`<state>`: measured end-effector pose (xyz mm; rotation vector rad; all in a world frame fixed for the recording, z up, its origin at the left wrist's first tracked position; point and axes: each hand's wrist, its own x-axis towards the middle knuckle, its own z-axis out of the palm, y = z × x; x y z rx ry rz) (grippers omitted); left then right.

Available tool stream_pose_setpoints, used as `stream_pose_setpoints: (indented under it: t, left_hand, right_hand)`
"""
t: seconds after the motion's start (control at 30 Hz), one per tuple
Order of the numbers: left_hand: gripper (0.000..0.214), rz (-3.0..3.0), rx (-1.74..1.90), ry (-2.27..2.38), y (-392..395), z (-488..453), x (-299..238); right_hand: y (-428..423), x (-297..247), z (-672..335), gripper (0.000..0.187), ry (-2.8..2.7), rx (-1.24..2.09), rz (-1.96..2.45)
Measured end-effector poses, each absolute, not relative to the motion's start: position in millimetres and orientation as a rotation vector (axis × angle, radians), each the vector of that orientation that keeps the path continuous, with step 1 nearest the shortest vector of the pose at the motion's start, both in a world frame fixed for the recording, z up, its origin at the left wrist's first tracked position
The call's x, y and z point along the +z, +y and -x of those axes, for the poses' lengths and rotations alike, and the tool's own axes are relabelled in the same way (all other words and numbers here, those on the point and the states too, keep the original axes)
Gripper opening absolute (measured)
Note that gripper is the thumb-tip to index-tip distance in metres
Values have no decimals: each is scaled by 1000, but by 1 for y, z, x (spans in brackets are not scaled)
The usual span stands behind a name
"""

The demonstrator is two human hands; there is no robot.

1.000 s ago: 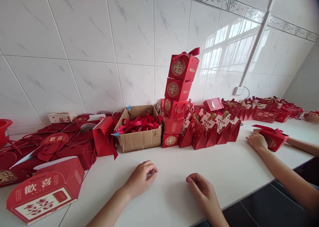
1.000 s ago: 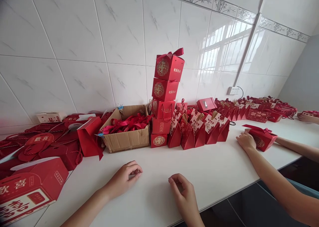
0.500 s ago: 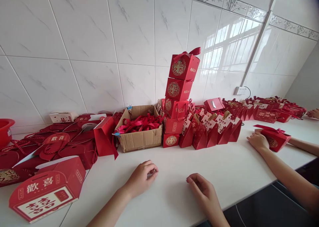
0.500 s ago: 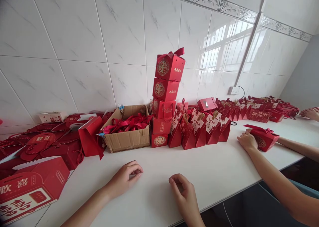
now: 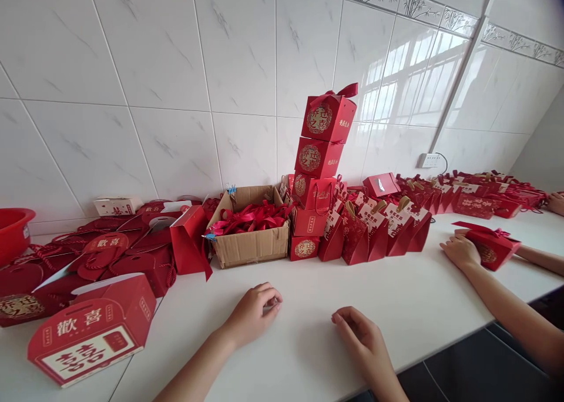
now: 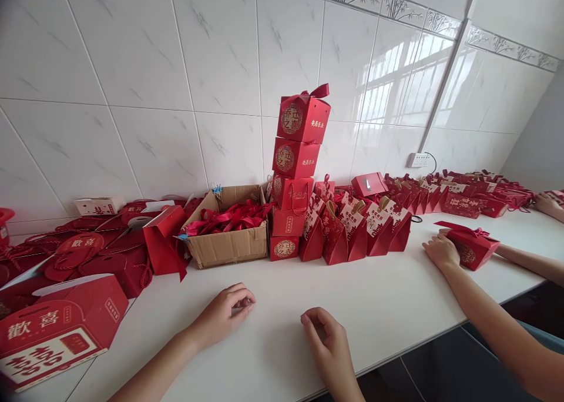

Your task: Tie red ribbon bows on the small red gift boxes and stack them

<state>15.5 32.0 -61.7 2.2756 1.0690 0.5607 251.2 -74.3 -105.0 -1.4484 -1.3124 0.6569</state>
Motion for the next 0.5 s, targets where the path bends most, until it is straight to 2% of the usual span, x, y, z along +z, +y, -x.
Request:
stream_pose_setpoints:
  t: [0.5]
  left_hand:
    - [18, -2283, 555, 1086, 32, -15, -61]
  right_hand:
    - [-75, -105, -252, 36, -1331, 636, 1466]
